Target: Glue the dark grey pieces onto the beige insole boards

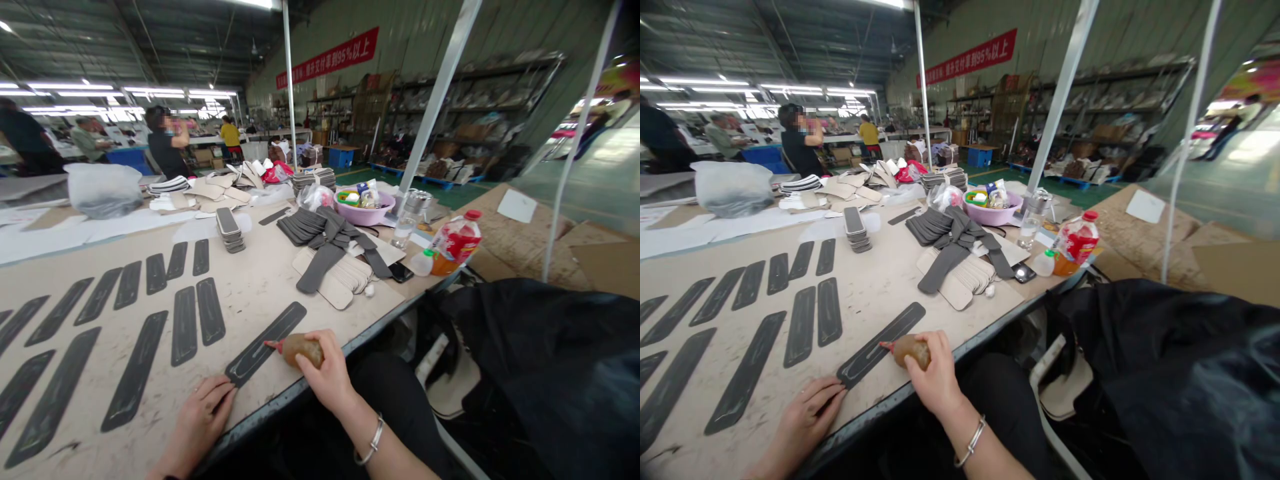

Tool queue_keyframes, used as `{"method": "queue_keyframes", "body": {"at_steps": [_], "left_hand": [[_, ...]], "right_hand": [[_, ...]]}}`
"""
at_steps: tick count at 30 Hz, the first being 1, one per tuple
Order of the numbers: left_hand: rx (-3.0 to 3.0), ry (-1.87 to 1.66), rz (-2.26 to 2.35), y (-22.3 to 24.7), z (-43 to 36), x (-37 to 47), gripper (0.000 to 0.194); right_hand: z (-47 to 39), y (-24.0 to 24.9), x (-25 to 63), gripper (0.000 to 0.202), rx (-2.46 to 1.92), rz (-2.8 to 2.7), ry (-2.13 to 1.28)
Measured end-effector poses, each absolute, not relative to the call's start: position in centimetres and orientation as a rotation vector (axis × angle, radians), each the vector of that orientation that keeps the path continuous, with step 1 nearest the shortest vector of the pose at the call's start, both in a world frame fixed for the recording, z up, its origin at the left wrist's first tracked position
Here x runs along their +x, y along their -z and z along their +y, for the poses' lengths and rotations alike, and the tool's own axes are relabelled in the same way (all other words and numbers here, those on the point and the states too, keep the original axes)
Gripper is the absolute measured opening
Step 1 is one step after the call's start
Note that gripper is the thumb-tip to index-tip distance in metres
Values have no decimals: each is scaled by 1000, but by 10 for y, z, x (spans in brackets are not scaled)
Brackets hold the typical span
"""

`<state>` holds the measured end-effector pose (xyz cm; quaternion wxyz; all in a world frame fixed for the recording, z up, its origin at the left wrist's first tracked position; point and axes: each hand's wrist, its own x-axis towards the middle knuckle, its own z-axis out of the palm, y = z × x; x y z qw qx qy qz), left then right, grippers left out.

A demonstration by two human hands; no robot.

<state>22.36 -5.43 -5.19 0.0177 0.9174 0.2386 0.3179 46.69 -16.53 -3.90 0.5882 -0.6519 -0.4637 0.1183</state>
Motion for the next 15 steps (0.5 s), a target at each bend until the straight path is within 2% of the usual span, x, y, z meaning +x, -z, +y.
{"method": "queue_keyframes", "body": {"at_steps": [6,15], "left_hand": [[2867,-1056,733,54,-52,224,19],[2924,-1062,698,58,-46,221,20]], "right_hand": [[-162,42,501,24,-1637,-966,-38],[-152,45,513,24,-1676,-838,28]]}}
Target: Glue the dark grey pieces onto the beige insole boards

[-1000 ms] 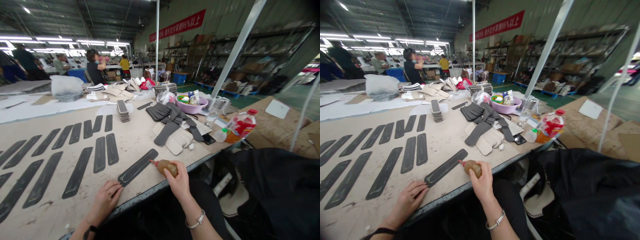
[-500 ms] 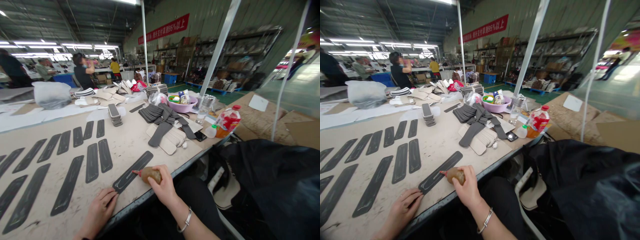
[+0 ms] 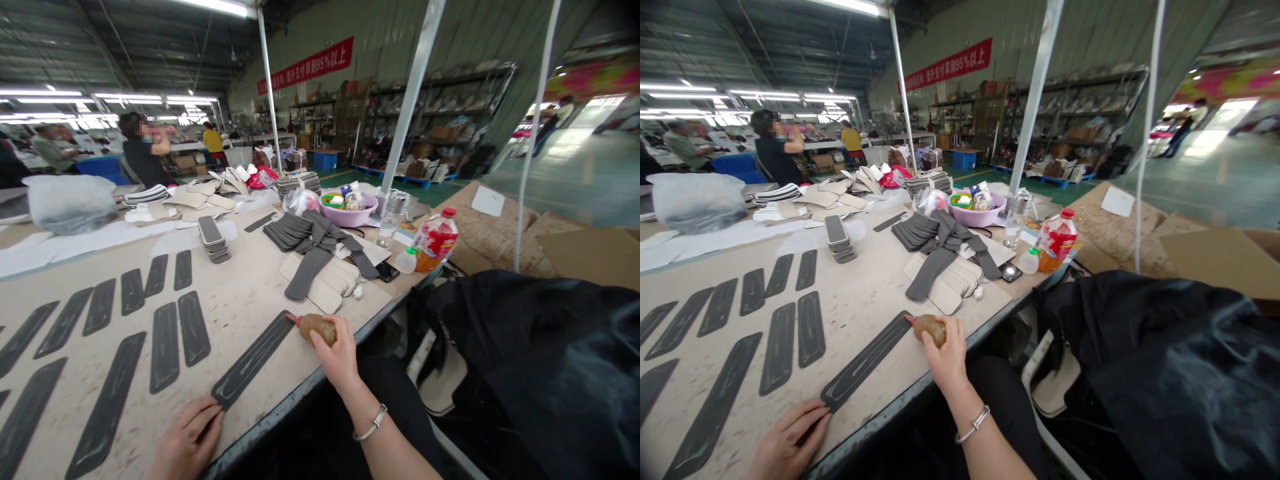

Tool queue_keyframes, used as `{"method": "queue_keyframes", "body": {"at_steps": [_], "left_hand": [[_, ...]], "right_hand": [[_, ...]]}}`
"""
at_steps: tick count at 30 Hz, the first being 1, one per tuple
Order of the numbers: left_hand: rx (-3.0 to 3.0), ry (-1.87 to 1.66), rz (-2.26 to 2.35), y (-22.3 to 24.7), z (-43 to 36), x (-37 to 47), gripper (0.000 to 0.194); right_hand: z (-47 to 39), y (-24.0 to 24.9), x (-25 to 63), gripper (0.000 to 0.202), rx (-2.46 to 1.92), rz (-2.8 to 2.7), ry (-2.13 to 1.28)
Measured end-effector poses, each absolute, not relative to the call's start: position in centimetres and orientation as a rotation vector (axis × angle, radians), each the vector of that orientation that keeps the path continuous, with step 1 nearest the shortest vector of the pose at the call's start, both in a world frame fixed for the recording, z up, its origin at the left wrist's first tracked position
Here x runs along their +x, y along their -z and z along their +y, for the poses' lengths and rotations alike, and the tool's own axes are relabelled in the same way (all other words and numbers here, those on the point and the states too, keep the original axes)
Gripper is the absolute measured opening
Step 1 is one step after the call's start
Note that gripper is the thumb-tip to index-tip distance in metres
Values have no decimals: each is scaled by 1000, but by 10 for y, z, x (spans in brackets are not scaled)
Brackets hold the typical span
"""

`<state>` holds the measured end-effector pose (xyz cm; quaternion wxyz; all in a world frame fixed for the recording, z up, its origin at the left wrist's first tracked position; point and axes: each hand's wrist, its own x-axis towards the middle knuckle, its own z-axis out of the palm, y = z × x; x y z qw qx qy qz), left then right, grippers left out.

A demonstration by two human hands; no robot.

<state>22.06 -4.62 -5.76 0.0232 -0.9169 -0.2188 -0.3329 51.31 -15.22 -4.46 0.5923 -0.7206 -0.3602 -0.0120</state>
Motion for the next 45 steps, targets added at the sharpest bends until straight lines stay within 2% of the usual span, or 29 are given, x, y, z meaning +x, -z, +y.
{"method": "queue_keyframes", "body": {"at_steps": [14,21,25,28,32,38,42,45], "left_hand": [[-2781,944,-558,68,-44,222,27],[-2839,1009,-762,58,-54,232,14],[-2960,839,-904,28,-53,241,21],[-2955,689,-1113,-13,-32,251,20],[-2794,367,-1412,-87,22,282,17],[-2581,338,-1538,-178,100,335,18],[-2402,380,-1498,-195,110,350,22],[-2384,230,-1411,-168,94,352,25]], "right_hand": [[-164,46,516,23,-1682,-814,-64],[-169,47,513,27,-1624,-743,-205],[-171,46,513,42,-1437,-515,-444],[-172,41,513,52,-1222,-327,-577],[-172,32,511,55,-1036,-195,-676],[-172,25,511,54,-988,-136,-745],[-173,21,512,53,-951,-121,-784],[-173,17,512,52,-940,-117,-792]]}}
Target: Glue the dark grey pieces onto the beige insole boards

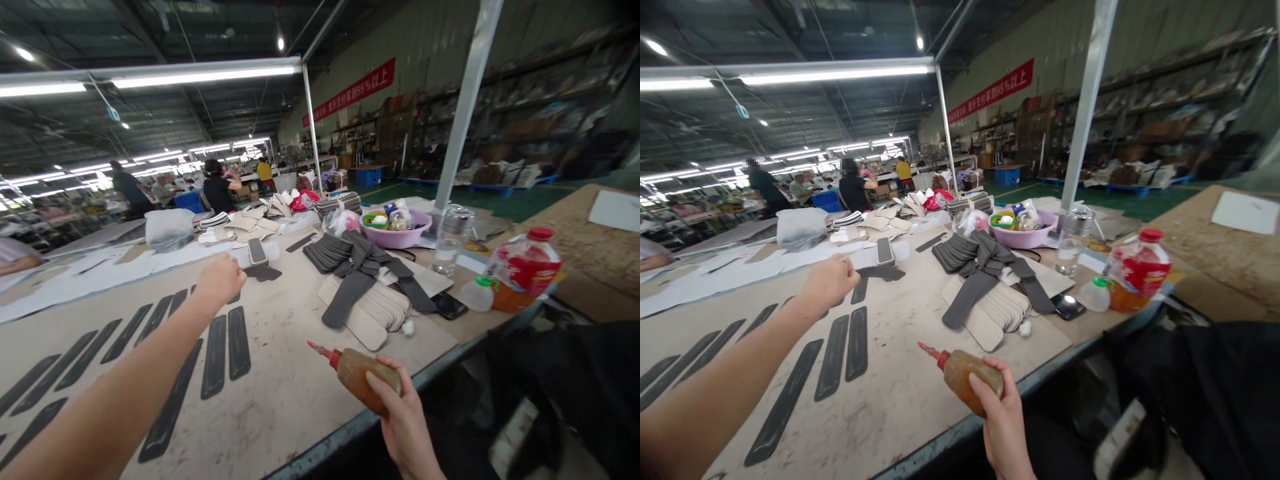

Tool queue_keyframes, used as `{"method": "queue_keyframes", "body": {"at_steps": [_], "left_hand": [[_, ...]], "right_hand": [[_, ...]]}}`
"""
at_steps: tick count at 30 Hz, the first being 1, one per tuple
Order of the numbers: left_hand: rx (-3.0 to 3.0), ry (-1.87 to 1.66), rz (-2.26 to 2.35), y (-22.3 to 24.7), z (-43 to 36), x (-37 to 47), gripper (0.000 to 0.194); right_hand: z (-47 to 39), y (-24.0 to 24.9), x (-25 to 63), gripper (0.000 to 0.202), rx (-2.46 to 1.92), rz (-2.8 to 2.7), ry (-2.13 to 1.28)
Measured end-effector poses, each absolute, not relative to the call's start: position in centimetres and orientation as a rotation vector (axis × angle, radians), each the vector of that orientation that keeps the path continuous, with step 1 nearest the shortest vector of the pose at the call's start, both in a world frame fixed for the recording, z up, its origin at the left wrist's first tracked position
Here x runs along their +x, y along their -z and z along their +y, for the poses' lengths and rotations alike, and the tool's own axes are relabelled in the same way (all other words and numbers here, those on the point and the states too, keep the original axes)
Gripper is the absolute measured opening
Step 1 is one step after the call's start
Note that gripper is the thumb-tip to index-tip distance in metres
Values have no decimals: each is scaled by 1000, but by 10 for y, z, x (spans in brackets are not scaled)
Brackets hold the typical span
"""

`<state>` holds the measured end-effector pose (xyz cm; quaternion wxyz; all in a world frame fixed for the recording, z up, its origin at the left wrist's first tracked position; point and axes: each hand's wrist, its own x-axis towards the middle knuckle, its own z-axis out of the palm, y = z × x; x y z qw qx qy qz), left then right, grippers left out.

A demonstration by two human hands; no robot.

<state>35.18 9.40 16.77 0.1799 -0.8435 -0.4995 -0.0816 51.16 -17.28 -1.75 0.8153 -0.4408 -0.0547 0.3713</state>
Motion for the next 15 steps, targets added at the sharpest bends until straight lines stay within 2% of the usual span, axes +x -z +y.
{"method": "queue_keyframes", "body": {"at_steps": [8,11,15], "left_hand": [[-2618,-57,-1405,-15,39,349,19],[-2650,-22,-1442,11,37,350,22],[-2698,112,-1470,17,46,349,16]], "right_hand": [[-172,13,507,49,-917,-128,-815],[-174,13,507,48,-910,-124,-814],[-175,13,510,52,-875,-85,-829]]}}
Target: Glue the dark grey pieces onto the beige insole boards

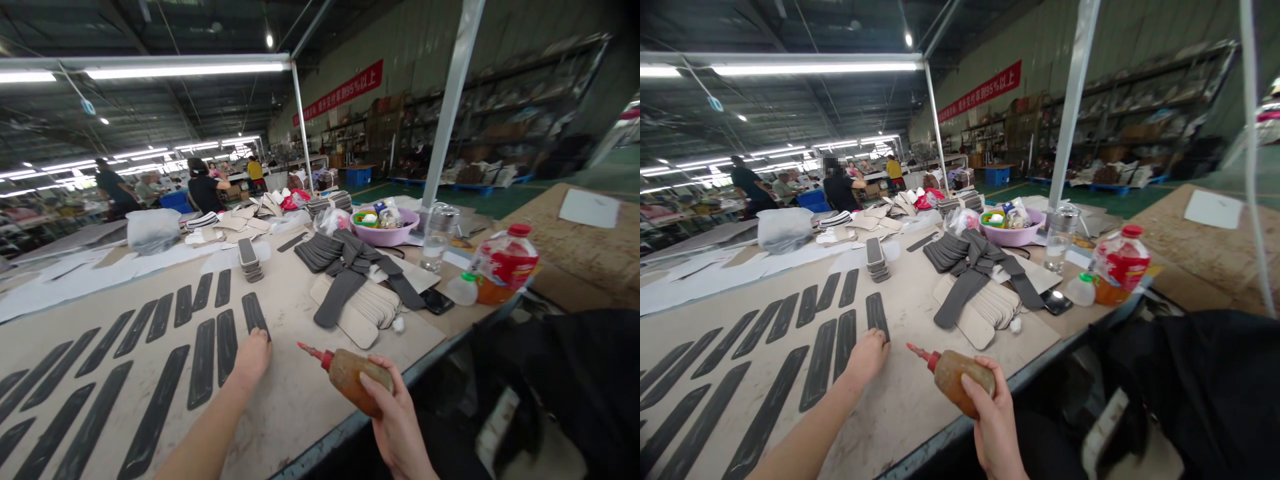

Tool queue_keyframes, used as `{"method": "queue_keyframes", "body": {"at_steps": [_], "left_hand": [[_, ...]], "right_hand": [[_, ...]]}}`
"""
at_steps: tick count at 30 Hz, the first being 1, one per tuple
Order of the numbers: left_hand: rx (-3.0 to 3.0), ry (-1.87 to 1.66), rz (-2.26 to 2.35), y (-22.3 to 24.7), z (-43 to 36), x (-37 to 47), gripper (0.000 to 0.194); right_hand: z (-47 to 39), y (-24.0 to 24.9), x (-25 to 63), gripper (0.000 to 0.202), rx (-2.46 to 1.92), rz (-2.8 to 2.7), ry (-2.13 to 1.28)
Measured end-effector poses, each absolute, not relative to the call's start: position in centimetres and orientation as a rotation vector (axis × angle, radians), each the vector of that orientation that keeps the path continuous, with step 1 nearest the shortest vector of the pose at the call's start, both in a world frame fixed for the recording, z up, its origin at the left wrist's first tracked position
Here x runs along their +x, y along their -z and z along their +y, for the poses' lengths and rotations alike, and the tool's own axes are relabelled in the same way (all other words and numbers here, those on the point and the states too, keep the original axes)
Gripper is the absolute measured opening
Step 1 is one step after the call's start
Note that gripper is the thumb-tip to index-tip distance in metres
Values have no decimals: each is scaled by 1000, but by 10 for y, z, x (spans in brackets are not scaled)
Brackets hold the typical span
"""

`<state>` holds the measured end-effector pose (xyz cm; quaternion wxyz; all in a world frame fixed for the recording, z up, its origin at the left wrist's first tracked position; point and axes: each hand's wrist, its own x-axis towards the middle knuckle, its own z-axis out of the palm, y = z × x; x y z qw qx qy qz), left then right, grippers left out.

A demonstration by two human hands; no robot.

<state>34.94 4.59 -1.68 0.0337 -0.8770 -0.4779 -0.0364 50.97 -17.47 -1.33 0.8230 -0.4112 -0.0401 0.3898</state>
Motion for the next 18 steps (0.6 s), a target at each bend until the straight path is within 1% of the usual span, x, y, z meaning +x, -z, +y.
{"method": "queue_keyframes", "body": {"at_steps": [2,4,7,9,13,18], "left_hand": [[-2721,206,-1485,15,51,350,15],[-2761,317,-1467,13,54,356,19],[-2874,474,-1336,15,53,376,28],[-2972,524,-1208,19,48,399,29],[-3102,512,-1008,31,39,452,24],[-3121,366,-964,36,41,496,26]], "right_hand": [[-175,12,511,52,-846,-65,-838],[-175,10,512,51,-817,-48,-839],[-174,8,514,49,-787,-15,-826],[-175,8,516,49,-776,19,-814],[-176,10,521,50,-788,64,-769],[-177,14,526,47,-755,55,-794]]}}
